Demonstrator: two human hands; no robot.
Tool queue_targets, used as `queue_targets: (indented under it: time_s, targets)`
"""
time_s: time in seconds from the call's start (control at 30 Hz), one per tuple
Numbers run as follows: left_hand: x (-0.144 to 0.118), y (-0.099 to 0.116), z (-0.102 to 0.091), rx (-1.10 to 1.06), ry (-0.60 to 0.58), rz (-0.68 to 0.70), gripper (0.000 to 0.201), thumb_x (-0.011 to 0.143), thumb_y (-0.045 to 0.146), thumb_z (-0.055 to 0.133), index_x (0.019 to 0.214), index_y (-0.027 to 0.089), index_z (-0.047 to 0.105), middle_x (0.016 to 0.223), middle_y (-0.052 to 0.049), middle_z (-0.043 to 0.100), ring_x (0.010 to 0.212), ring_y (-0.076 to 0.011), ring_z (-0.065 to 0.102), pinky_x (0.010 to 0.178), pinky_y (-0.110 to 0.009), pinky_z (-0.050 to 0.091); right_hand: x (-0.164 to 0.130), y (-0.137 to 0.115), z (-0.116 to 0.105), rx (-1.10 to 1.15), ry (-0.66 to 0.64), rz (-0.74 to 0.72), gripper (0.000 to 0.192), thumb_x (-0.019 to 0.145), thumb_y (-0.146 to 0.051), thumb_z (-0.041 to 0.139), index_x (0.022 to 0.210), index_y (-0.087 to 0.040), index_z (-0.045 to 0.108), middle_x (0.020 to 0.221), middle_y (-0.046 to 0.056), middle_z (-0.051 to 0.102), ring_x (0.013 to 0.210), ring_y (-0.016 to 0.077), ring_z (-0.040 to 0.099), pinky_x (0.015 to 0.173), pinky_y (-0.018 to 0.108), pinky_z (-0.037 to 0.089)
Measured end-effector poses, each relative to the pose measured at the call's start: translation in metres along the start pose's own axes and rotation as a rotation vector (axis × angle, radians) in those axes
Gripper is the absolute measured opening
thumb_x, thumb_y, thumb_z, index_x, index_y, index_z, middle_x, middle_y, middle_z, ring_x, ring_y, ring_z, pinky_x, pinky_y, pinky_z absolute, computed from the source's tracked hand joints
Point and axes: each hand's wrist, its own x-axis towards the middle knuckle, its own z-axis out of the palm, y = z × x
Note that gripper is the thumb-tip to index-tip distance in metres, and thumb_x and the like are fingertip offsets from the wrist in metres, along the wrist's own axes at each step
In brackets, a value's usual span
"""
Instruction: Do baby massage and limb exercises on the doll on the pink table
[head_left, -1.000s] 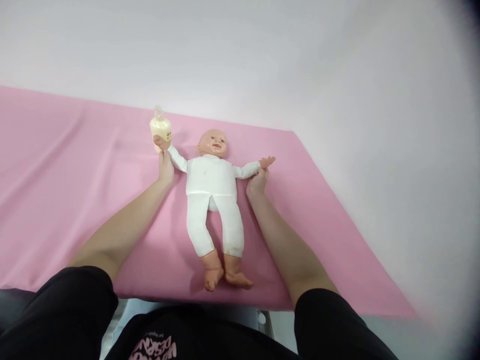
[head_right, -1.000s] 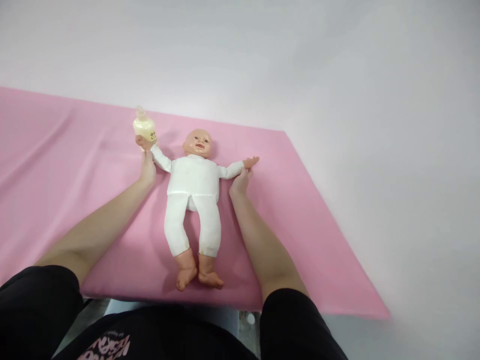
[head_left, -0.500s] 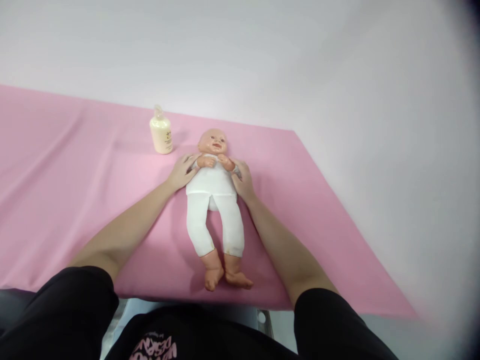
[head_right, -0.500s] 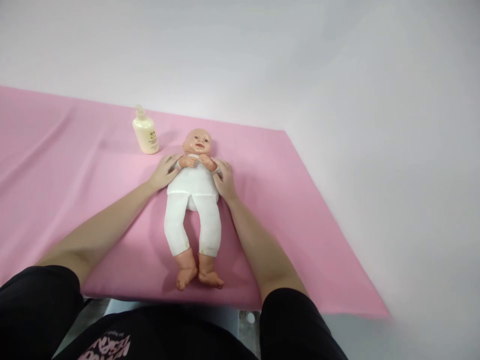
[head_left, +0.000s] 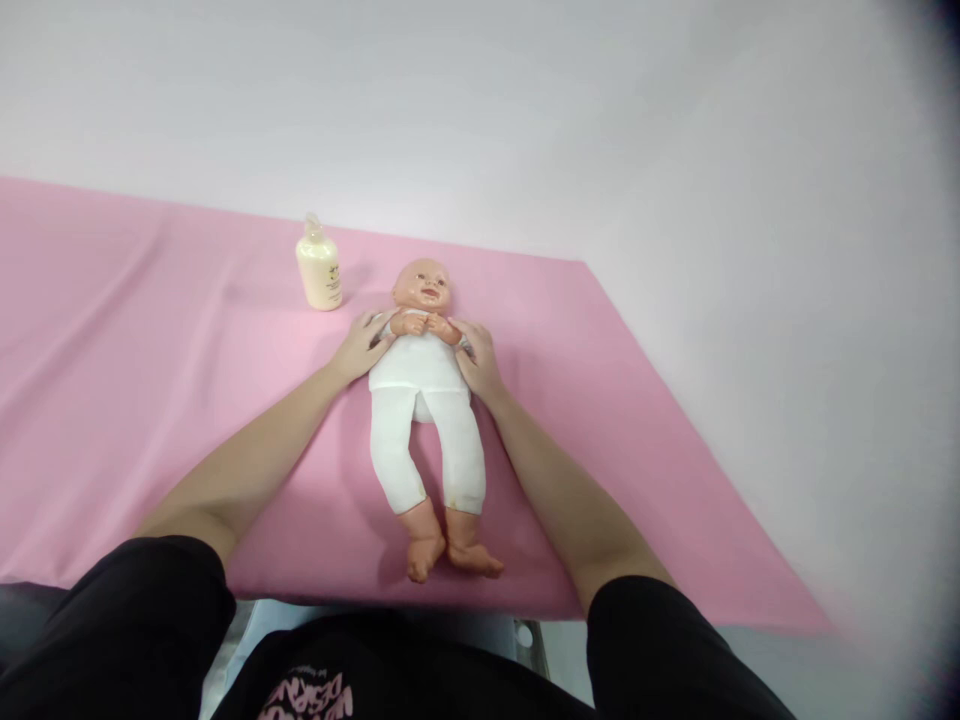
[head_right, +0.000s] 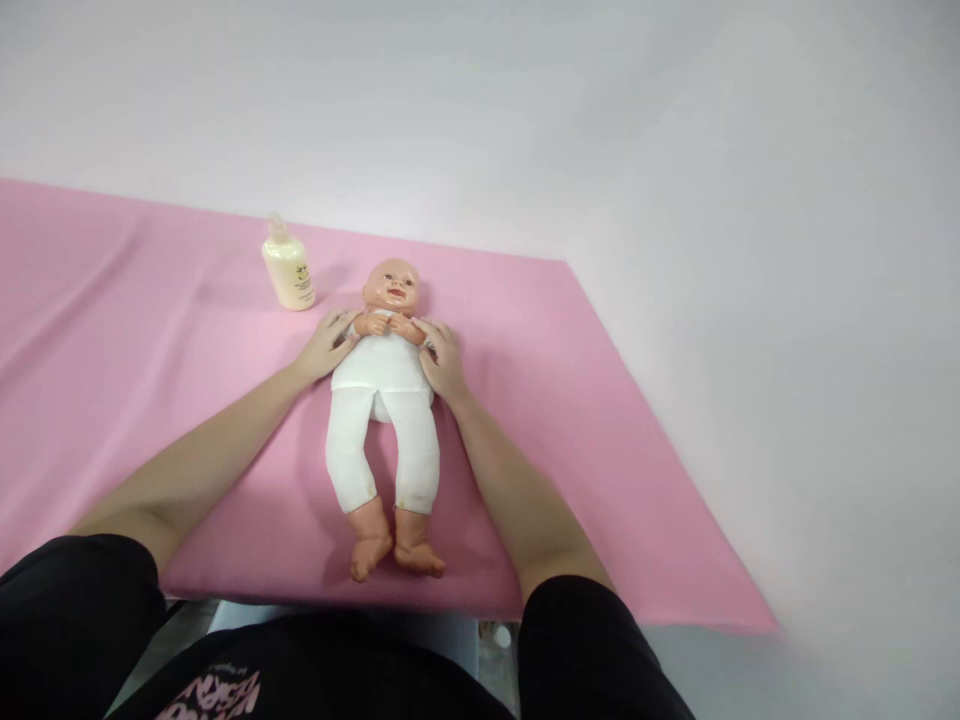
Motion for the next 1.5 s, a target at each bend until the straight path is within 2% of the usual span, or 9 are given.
queue_targets:
  time_s: [0.23, 0.43, 1.03, 1.3, 1.4, 1.5]
  targets:
    - [0.000, -0.002, 0.001, -0.022, 0.009, 0.003, 0.064, 0.100, 0.063, 0.046, 0.146, 0.020, 0.059, 0.135, -0.018, 0.059, 0.131, -0.0346, 0.053, 0.120, -0.056, 0.037, 0.000, -0.005, 0.002, -0.030, -0.007, -0.013, 0.045, 0.094, -0.027, 0.049, 0.137, -0.030, 0.063, 0.137, 0.009, 0.067, 0.130, 0.0281, 0.057, 0.118, 0.054, 0.041]
    - [0.000, -0.002, 0.001, -0.026, 0.004, 0.004, 0.066, 0.100, 0.067, 0.045, 0.147, 0.023, 0.058, 0.133, -0.016, 0.060, 0.129, -0.0324, 0.054, 0.121, -0.054, 0.037, 0.000, -0.011, 0.002, -0.059, -0.043, 0.014, 0.048, 0.091, -0.025, 0.051, 0.137, -0.029, 0.063, 0.138, 0.007, 0.067, 0.129, 0.0295, 0.057, 0.117, 0.054, 0.040]
    - [-0.002, -0.001, 0.002, 0.066, 0.008, 0.085, 0.062, 0.105, 0.059, 0.040, 0.152, 0.021, 0.053, 0.135, -0.015, 0.060, 0.130, -0.0297, 0.054, 0.121, -0.052, 0.039, -0.001, -0.015, -0.001, -0.142, -0.008, -0.050, 0.044, 0.092, -0.023, 0.050, 0.134, -0.027, 0.063, 0.134, 0.008, 0.070, 0.125, 0.0291, 0.061, 0.112, 0.051, 0.045]
    - [-0.002, 0.002, 0.000, 0.053, -0.004, 0.088, 0.066, 0.103, 0.063, 0.040, 0.152, 0.020, 0.053, 0.132, -0.016, 0.061, 0.127, -0.0294, 0.056, 0.119, -0.050, 0.041, -0.002, -0.013, -0.002, -0.116, -0.010, -0.032, 0.045, 0.090, -0.025, 0.051, 0.133, -0.027, 0.063, 0.133, 0.008, 0.070, 0.123, 0.0301, 0.061, 0.112, 0.053, 0.045]
    - [-0.002, 0.002, 0.000, 0.043, 0.004, 0.070, 0.063, 0.103, 0.063, 0.041, 0.151, 0.023, 0.053, 0.136, -0.015, 0.061, 0.130, -0.0303, 0.055, 0.120, -0.052, 0.040, -0.003, -0.012, -0.001, -0.068, 0.004, 0.013, 0.046, 0.092, -0.031, 0.052, 0.137, -0.027, 0.059, 0.137, 0.009, 0.067, 0.128, 0.0311, 0.059, 0.117, 0.055, 0.042]
    - [-0.002, -0.001, 0.002, 0.003, 0.048, 0.026, 0.065, 0.102, 0.063, 0.045, 0.153, 0.023, 0.047, 0.142, -0.016, 0.059, 0.136, -0.0321, 0.053, 0.121, -0.054, 0.039, -0.005, -0.009, 0.002, 0.039, 0.091, 0.084, 0.050, 0.096, -0.043, 0.052, 0.144, -0.026, 0.048, 0.143, 0.013, 0.060, 0.135, 0.0299, 0.055, 0.121, 0.054, 0.040]
